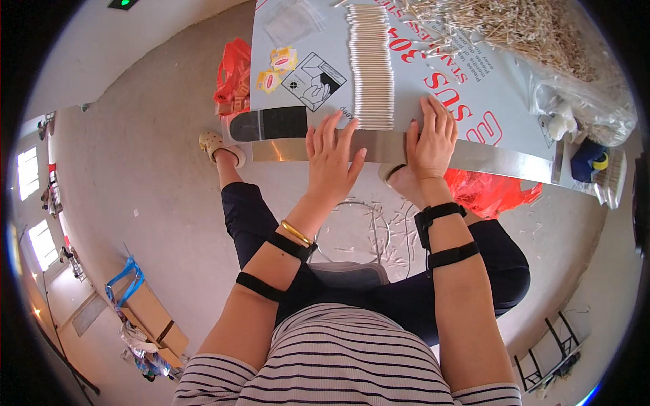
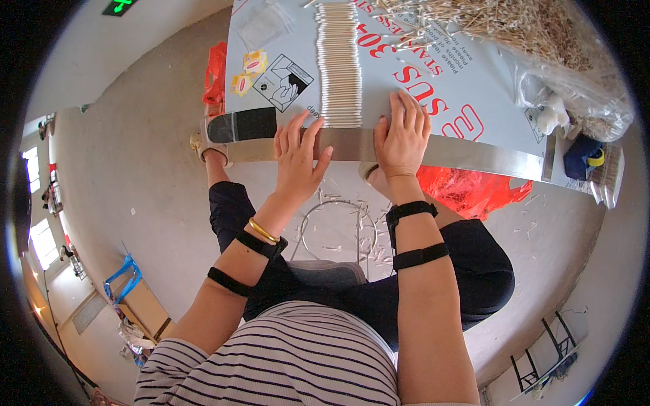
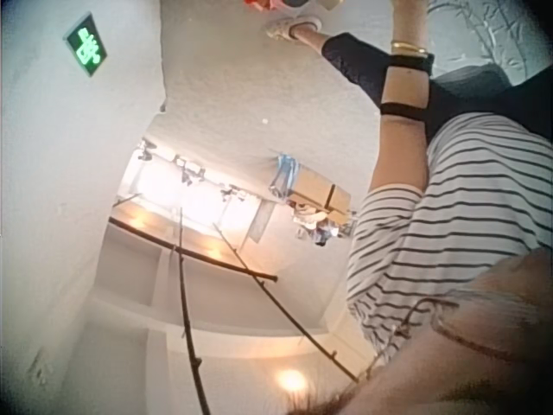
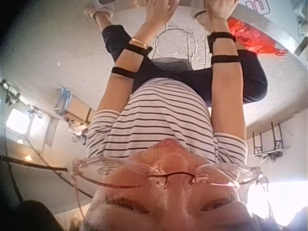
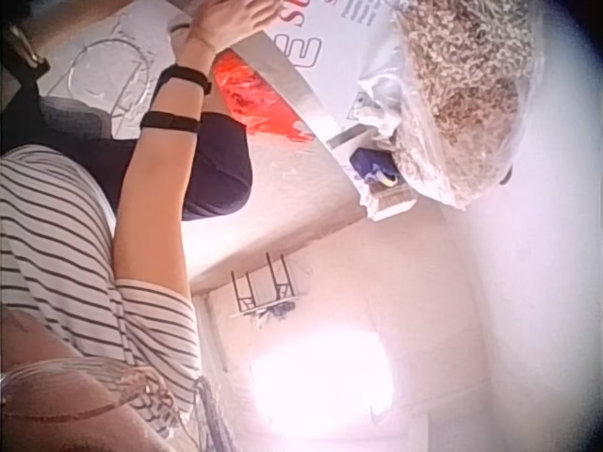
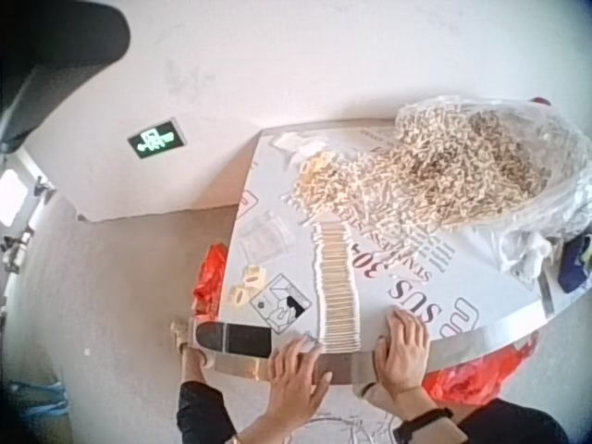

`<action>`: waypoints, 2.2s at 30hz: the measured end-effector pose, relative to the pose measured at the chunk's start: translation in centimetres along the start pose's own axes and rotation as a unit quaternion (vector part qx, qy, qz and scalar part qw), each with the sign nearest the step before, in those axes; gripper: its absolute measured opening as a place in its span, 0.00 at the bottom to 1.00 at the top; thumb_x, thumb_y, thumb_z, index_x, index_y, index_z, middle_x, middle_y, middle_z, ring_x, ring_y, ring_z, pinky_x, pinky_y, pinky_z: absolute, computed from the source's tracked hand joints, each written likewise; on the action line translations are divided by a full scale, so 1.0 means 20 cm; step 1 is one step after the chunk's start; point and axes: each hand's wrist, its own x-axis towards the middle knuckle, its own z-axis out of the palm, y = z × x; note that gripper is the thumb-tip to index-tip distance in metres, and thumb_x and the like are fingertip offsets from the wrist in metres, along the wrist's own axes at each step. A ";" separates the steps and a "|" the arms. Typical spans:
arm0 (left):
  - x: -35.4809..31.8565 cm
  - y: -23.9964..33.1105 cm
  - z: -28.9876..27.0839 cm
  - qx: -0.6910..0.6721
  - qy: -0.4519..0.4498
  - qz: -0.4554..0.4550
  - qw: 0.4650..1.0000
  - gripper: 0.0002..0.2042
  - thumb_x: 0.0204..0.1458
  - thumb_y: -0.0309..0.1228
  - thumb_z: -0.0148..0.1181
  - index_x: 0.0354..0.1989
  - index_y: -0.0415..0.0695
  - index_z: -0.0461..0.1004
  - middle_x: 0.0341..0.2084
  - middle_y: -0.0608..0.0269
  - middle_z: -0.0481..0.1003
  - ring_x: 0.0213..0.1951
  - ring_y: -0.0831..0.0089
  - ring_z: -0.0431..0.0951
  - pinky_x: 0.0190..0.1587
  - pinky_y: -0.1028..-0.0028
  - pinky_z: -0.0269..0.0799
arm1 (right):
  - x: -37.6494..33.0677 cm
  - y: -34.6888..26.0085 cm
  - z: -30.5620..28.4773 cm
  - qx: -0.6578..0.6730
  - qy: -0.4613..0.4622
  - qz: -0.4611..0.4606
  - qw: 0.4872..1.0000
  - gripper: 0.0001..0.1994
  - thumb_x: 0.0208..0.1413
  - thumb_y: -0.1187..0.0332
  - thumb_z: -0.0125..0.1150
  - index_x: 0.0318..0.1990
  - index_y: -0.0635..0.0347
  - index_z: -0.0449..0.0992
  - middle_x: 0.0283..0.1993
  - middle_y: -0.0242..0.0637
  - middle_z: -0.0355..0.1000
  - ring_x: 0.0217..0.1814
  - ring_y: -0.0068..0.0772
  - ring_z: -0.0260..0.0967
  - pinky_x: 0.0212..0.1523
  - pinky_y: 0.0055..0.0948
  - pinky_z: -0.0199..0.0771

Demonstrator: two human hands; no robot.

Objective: The person aligns cotton swabs on a metal table, places them into a plastic bag, and seals it with a sticker. They then set the package aside and begin aligning a new set of cotton swabs.

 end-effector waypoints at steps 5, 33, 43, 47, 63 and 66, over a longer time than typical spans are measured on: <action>-0.01 0.02 0.00 -0.015 0.000 -0.003 1.000 0.28 0.63 0.40 0.58 0.72 0.51 0.64 0.73 0.50 0.56 0.73 0.45 0.55 0.74 0.38 0.44 | 0.00 0.00 0.00 0.002 -0.006 0.005 1.000 0.24 0.60 0.66 0.57 0.65 0.55 0.71 0.68 0.36 0.68 0.73 0.40 0.62 0.78 0.47 0.52; -0.01 0.04 0.04 0.017 0.001 0.023 1.000 0.28 0.62 0.40 0.60 0.72 0.56 0.66 0.74 0.52 0.55 0.75 0.44 0.51 0.74 0.39 0.43 | 0.00 0.00 0.00 0.000 -0.001 0.001 1.000 0.24 0.60 0.65 0.57 0.65 0.55 0.71 0.69 0.36 0.67 0.74 0.40 0.61 0.78 0.48 0.52; 0.02 0.02 0.05 0.017 0.007 0.012 1.000 0.28 0.64 0.43 0.60 0.73 0.57 0.65 0.75 0.52 0.53 0.76 0.44 0.50 0.75 0.43 0.42 | 0.00 0.00 0.01 -0.004 -0.001 -0.001 1.000 0.24 0.60 0.65 0.57 0.65 0.55 0.71 0.69 0.36 0.67 0.73 0.41 0.61 0.78 0.48 0.51; 0.02 0.01 0.06 0.026 0.006 0.012 1.000 0.28 0.64 0.43 0.59 0.73 0.58 0.66 0.75 0.52 0.54 0.76 0.45 0.50 0.75 0.43 0.42 | 0.00 -0.01 0.00 -0.004 -0.003 -0.004 1.000 0.24 0.60 0.65 0.57 0.65 0.55 0.70 0.69 0.36 0.67 0.73 0.40 0.61 0.78 0.48 0.52; 0.06 0.00 0.08 0.035 0.026 0.010 0.999 0.27 0.65 0.45 0.56 0.72 0.55 0.66 0.75 0.50 0.54 0.75 0.44 0.51 0.75 0.43 0.43 | 0.00 -0.01 0.00 -0.008 -0.010 -0.002 1.000 0.25 0.61 0.66 0.57 0.66 0.55 0.70 0.70 0.37 0.66 0.74 0.42 0.60 0.78 0.48 0.52; 0.06 0.00 0.08 0.033 0.028 0.010 0.999 0.27 0.65 0.45 0.56 0.72 0.55 0.66 0.74 0.50 0.55 0.75 0.44 0.51 0.75 0.43 0.43 | 0.00 -0.01 0.00 -0.010 -0.009 -0.003 1.000 0.25 0.60 0.66 0.57 0.66 0.56 0.70 0.69 0.37 0.66 0.74 0.41 0.61 0.78 0.48 0.51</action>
